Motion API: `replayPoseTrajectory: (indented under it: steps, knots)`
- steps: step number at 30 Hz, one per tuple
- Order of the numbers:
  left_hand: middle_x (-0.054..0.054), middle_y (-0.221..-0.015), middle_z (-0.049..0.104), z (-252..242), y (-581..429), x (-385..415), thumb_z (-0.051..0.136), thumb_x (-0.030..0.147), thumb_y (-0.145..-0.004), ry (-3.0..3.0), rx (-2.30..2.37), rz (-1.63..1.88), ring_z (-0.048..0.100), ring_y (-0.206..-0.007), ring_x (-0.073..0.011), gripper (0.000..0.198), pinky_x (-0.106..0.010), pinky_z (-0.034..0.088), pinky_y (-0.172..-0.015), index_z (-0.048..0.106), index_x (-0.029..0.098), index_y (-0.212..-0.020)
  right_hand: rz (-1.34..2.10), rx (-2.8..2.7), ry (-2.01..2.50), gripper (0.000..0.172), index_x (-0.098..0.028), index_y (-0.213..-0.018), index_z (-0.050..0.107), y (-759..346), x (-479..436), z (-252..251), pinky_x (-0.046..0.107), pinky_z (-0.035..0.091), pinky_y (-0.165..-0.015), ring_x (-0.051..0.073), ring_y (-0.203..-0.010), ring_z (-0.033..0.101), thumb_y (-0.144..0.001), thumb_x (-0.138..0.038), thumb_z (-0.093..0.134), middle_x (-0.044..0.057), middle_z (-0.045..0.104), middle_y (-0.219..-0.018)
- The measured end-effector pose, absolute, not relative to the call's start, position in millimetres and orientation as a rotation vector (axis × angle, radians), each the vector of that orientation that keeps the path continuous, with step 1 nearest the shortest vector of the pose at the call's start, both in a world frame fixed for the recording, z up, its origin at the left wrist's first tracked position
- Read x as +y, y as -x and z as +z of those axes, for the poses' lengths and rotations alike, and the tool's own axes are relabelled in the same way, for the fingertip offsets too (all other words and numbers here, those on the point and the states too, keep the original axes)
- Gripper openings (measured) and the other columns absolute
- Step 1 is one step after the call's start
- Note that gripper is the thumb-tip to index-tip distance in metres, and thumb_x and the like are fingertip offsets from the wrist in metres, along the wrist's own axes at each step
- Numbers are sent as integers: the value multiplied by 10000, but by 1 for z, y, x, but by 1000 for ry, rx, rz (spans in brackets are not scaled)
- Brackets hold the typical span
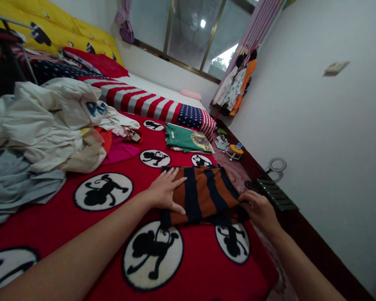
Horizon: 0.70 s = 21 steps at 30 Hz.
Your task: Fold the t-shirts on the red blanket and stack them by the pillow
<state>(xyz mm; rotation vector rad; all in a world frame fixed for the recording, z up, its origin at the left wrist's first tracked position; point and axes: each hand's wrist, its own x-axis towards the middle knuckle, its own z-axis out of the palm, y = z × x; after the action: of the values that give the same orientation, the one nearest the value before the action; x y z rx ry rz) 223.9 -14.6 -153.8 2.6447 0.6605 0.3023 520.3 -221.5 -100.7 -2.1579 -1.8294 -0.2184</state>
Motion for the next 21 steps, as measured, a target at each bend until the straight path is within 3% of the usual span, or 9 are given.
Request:
replayPoseTrajectory:
  steps: [2, 5, 8, 11, 13, 15, 18, 21]
  knots:
    - [-191, -1580, 65, -154, -223, -15, 670, 814, -465, -2657, 660, 287, 37, -1454, -383, 1225, -544, 89, -1150, 319, 234, -1484, -296, -1832, 2177, 138, -222, -788, 685, -528, -227, -100, 319, 442, -757, 209, -830, 622, -806, -209, 549, 51, 671, -877]
    - [-194, -1579, 57, -153, -222, -14, 695, 796, -448, -2641, 656, 287, 36, -1452, -389, 1240, -550, 78, -1150, 318, 228, -1484, -264, -1955, 2308, 242, -236, -753, 712, -530, -232, -97, 319, 436, -758, 206, -809, 625, -755, -91, 518, 44, 684, -834]
    - [-173, -1577, 122, -151, -220, -10, 764, 728, -414, -2531, 585, 337, 65, -1452, -385, 1185, -550, 71, -1153, 417, 237, -1434, -422, -1929, 2345, 333, -228, -771, 712, -504, -225, -89, 340, 433, -806, 235, -921, 615, -689, -14, 471, 72, 679, -958]
    - [-160, -1427, 477, -149, -214, -2, 761, 631, -561, -2073, 515, 573, 370, -1362, -352, 769, -504, 242, -1127, 651, 215, -1199, -423, -1839, 2156, 272, -221, -925, 663, -448, -207, -81, 338, 443, -840, 242, -997, 598, -758, -89, 492, 88, 645, -1070]
    - [-152, -1140, 689, -148, -210, 5, 718, 551, -682, -1590, 531, 803, 618, -1103, -299, 539, -449, 423, -1002, 697, 172, -1065, -172, -1818, 2058, 213, -239, -1043, 615, -402, -189, -82, 323, 467, -797, 224, -927, 622, -854, -284, 527, 73, 655, -1027]
    - [-109, -918, 737, -147, -204, 14, 718, 439, -722, -1142, 549, 1010, 689, -855, -218, 412, -361, 513, -852, 686, 142, -1007, -37, -1824, 2047, 346, -246, -1126, 585, -358, -170, -88, 332, 475, -767, 234, -897, 634, -856, -459, 551, 80, 661, -1031]
    - [-52, -804, 715, -146, -195, 26, 684, 265, -764, -705, 534, 1177, 677, -730, -131, 211, -255, 530, -739, 658, 131, -925, -62, -1858, 2207, 528, -198, -1121, 600, -308, -144, -103, 391, 479, -755, 301, -941, 617, -832, -629, 500, 149, 642, -1030]
    - [-41, -754, 694, -143, -188, 33, 594, 190, -826, -494, 523, 1167, 668, -683, -105, 106, -222, 535, -692, 636, 126, -900, -209, -1883, 2353, 471, -148, -1048, 635, -283, -128, -117, 426, 487, -711, 345, -937, 594, -811, -548, 562, 219, 623, -1009]
